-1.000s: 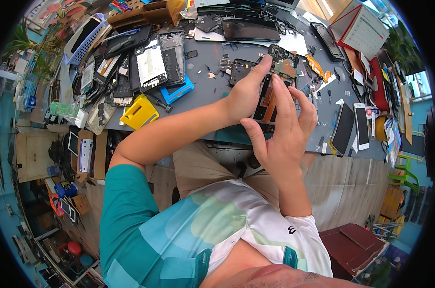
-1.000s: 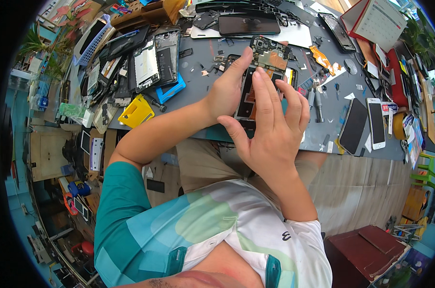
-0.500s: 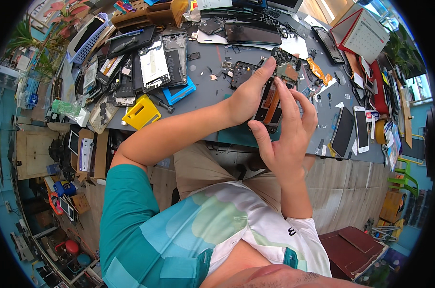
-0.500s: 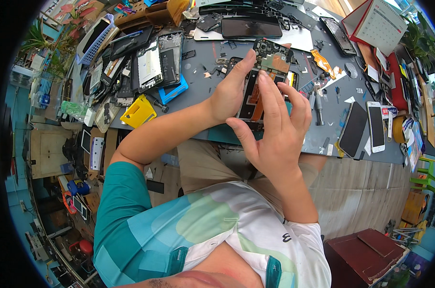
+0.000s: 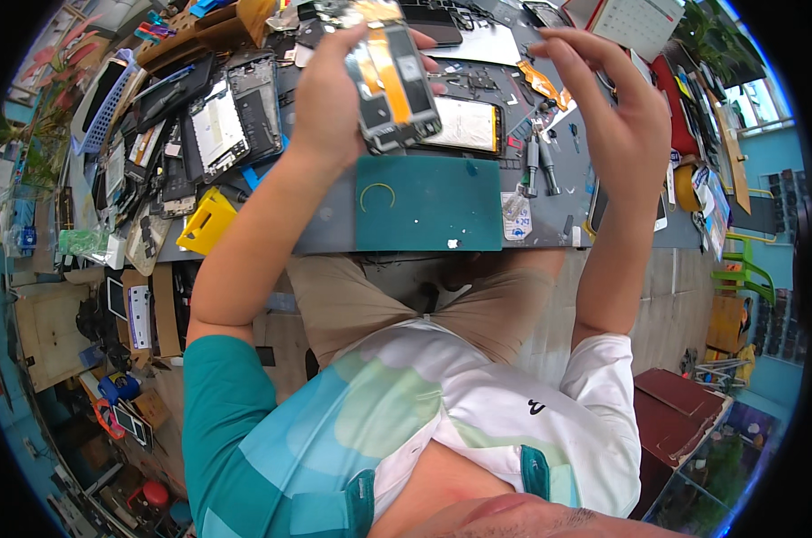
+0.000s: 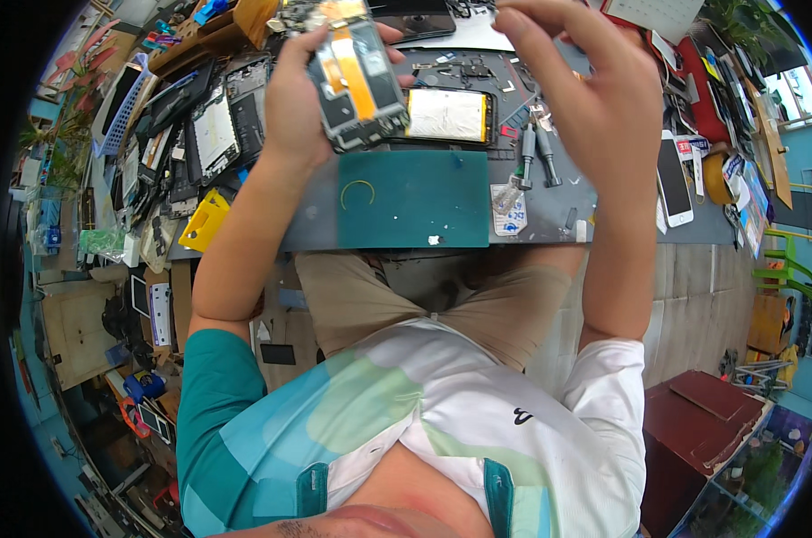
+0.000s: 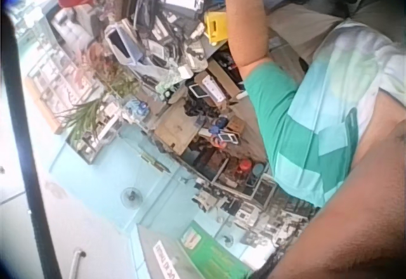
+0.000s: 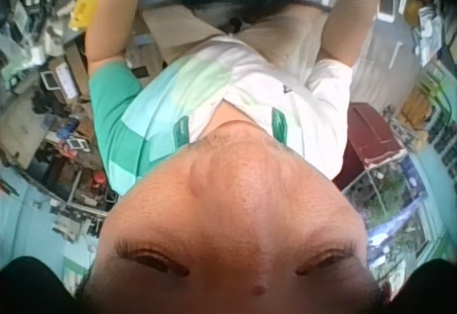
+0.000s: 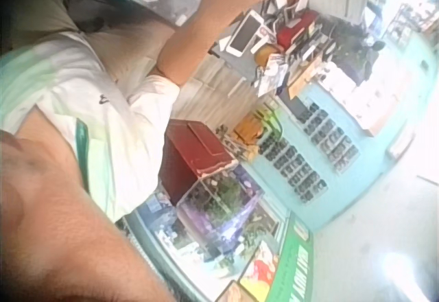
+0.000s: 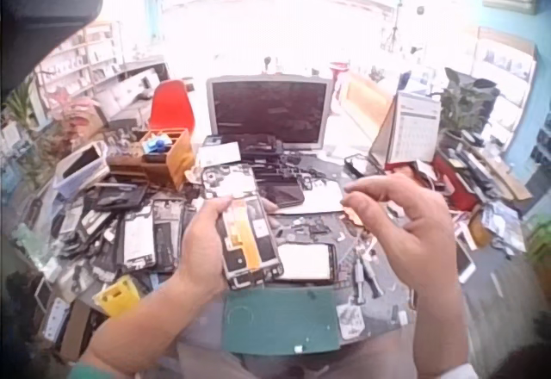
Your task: The person opens a smartphone box, removes the device, and disassembles it by hand. They separate the screen assembly from the chassis, remove the battery, and handle the internal components on a cluttered workbench.
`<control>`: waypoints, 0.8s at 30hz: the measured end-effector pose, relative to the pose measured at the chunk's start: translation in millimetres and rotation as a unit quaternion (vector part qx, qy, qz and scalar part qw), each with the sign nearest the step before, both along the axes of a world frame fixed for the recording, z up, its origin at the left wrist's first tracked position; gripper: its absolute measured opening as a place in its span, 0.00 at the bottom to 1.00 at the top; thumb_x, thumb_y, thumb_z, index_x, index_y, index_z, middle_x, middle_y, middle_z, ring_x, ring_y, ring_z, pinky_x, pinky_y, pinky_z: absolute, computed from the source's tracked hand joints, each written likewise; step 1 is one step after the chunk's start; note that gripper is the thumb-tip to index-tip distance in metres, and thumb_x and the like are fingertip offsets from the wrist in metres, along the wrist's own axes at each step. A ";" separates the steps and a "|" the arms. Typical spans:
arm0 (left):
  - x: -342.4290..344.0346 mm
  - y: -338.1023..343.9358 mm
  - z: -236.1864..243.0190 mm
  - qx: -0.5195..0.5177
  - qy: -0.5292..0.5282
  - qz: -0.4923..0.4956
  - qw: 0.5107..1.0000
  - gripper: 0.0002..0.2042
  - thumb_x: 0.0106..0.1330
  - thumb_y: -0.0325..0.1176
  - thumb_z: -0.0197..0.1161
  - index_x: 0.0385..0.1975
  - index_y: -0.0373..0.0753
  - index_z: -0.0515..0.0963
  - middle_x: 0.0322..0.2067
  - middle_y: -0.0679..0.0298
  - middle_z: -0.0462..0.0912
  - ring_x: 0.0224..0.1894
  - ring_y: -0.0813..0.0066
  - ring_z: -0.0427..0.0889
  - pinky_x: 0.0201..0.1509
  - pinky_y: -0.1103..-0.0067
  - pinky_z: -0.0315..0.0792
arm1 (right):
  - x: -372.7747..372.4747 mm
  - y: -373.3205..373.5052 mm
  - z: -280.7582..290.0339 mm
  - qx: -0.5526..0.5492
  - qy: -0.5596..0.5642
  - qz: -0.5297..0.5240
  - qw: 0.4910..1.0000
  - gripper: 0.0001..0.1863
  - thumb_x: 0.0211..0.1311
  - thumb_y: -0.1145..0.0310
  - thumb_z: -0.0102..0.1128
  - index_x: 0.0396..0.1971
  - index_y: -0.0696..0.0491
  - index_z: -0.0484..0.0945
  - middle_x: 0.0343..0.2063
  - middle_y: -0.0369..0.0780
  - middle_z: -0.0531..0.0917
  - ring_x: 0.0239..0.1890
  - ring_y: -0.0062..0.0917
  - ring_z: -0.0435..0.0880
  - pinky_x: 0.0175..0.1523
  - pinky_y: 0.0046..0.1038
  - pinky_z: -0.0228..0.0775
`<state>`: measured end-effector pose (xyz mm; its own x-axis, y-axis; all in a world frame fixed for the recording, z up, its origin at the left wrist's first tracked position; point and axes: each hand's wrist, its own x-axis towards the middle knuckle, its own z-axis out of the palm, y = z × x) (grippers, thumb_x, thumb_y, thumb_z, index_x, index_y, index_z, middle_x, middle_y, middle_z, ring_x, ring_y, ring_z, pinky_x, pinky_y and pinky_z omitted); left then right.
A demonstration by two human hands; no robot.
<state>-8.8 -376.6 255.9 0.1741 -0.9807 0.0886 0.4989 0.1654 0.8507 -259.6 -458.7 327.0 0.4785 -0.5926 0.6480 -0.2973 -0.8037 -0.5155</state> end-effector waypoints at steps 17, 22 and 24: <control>28.2 -7.3 -4.2 0.057 -0.070 0.015 0.996 0.29 0.82 0.48 0.41 0.57 0.24 0.78 0.48 0.46 0.88 0.47 0.52 0.92 0.54 0.64 0.89 | 20.4 -37.9 -53.8 0.000 0.371 0.102 0.923 0.31 0.47 0.60 0.84 0.51 0.54 0.85 0.51 0.42 0.85 0.58 0.44 0.82 0.63 0.41 0.75; 14.4 -6.6 -12.4 0.141 -0.090 -0.010 0.986 0.25 0.83 0.44 0.45 0.51 0.27 0.83 0.43 0.52 0.91 0.40 0.66 0.92 0.48 0.72 0.89 | 19.9 -37.1 -56.2 0.012 0.358 0.106 0.928 0.32 0.47 0.61 0.84 0.54 0.54 0.83 0.51 0.43 0.84 0.57 0.46 0.82 0.62 0.43 0.75; 12.3 -8.8 -14.2 0.146 -0.102 0.003 0.984 0.25 0.83 0.44 0.45 0.50 0.27 0.83 0.42 0.52 0.91 0.39 0.67 0.92 0.47 0.73 0.89 | 18.3 -35.6 -56.4 0.020 0.354 0.102 0.929 0.33 0.48 0.62 0.84 0.55 0.54 0.82 0.51 0.43 0.83 0.56 0.46 0.82 0.62 0.43 0.75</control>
<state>3.5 -385.5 241.7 0.1877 -0.9686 -0.1632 0.3133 -0.0985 0.9445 -241.3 -494.3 270.6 0.8818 -0.4592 0.1074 -0.4167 -0.8654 -0.2785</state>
